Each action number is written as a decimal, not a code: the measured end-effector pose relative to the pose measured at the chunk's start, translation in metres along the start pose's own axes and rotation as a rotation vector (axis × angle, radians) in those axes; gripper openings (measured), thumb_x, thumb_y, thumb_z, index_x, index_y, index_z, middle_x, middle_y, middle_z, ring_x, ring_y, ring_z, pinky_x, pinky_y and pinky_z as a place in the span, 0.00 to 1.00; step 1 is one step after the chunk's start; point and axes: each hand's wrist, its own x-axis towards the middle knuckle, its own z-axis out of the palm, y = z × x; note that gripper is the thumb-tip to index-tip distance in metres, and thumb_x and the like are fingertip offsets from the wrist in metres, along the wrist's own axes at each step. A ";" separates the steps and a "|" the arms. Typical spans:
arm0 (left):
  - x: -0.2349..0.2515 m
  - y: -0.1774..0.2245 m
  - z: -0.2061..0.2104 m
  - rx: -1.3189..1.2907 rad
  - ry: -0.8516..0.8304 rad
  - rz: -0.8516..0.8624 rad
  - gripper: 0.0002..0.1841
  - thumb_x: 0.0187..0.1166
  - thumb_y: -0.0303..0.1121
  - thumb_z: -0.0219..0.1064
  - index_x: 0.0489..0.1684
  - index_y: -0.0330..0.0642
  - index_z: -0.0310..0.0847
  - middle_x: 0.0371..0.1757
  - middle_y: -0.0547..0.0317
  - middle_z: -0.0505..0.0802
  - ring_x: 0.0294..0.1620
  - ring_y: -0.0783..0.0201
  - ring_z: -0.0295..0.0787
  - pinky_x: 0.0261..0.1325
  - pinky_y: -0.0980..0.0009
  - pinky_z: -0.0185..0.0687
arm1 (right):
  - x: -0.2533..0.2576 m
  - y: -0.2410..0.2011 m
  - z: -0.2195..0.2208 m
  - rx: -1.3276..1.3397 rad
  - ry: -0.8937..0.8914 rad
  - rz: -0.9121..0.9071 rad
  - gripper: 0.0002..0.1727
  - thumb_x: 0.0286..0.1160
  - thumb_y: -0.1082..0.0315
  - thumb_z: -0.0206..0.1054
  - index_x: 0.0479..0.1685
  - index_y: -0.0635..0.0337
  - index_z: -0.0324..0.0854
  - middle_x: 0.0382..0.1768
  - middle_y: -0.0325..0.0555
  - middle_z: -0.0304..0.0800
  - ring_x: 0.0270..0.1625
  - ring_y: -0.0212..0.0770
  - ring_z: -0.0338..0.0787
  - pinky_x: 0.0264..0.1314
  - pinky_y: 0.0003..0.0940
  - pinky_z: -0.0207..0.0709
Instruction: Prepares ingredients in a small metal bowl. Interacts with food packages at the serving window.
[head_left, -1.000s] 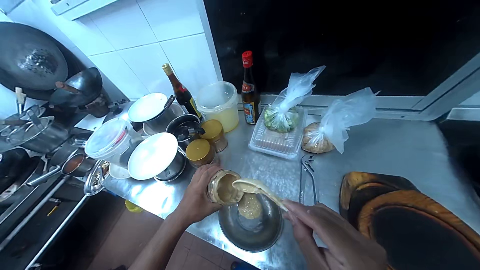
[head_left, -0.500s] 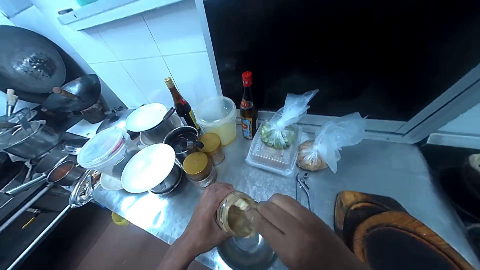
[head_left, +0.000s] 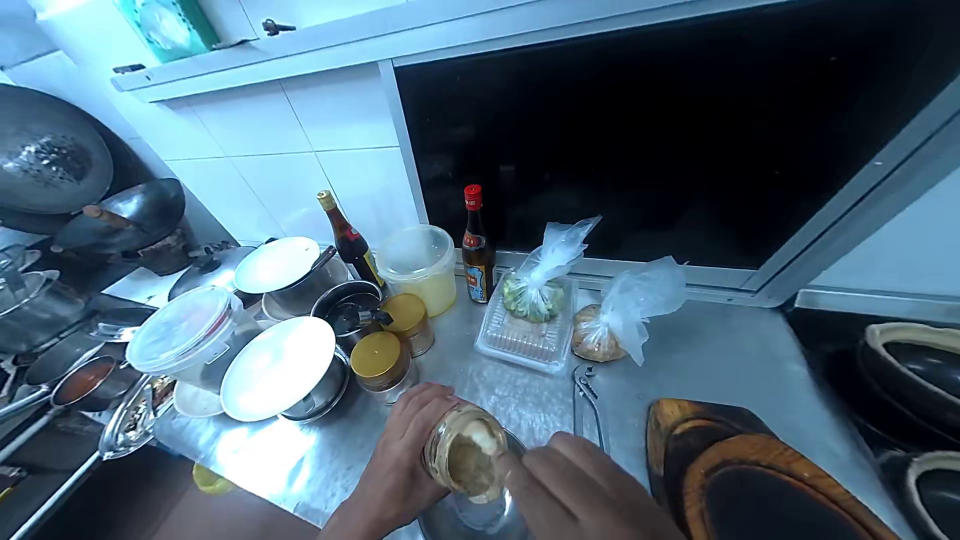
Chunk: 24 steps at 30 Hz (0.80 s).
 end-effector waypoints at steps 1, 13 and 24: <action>-0.001 0.000 0.001 0.002 0.026 -0.027 0.41 0.61 0.50 0.84 0.78 0.60 0.69 0.72 0.58 0.85 0.79 0.56 0.77 0.81 0.53 0.76 | -0.001 -0.005 -0.004 -0.020 0.033 0.102 0.10 0.78 0.73 0.64 0.46 0.59 0.93 0.27 0.43 0.85 0.33 0.44 0.83 0.36 0.31 0.78; 0.011 0.048 0.051 0.707 0.595 0.039 0.27 0.71 0.49 0.71 0.69 0.57 0.71 0.67 0.54 0.84 0.70 0.50 0.76 0.72 0.53 0.68 | 0.015 -0.007 0.016 0.332 0.112 0.940 0.13 0.74 0.66 0.61 0.32 0.53 0.93 0.19 0.35 0.86 0.22 0.29 0.83 0.26 0.30 0.77; 0.037 0.042 0.035 0.172 0.492 0.047 0.39 0.62 0.52 0.81 0.75 0.58 0.66 0.69 0.58 0.84 0.75 0.58 0.77 0.78 0.58 0.74 | 0.001 -0.003 -0.023 0.168 0.171 0.103 0.10 0.81 0.73 0.64 0.48 0.57 0.92 0.34 0.42 0.93 0.40 0.40 0.88 0.46 0.27 0.81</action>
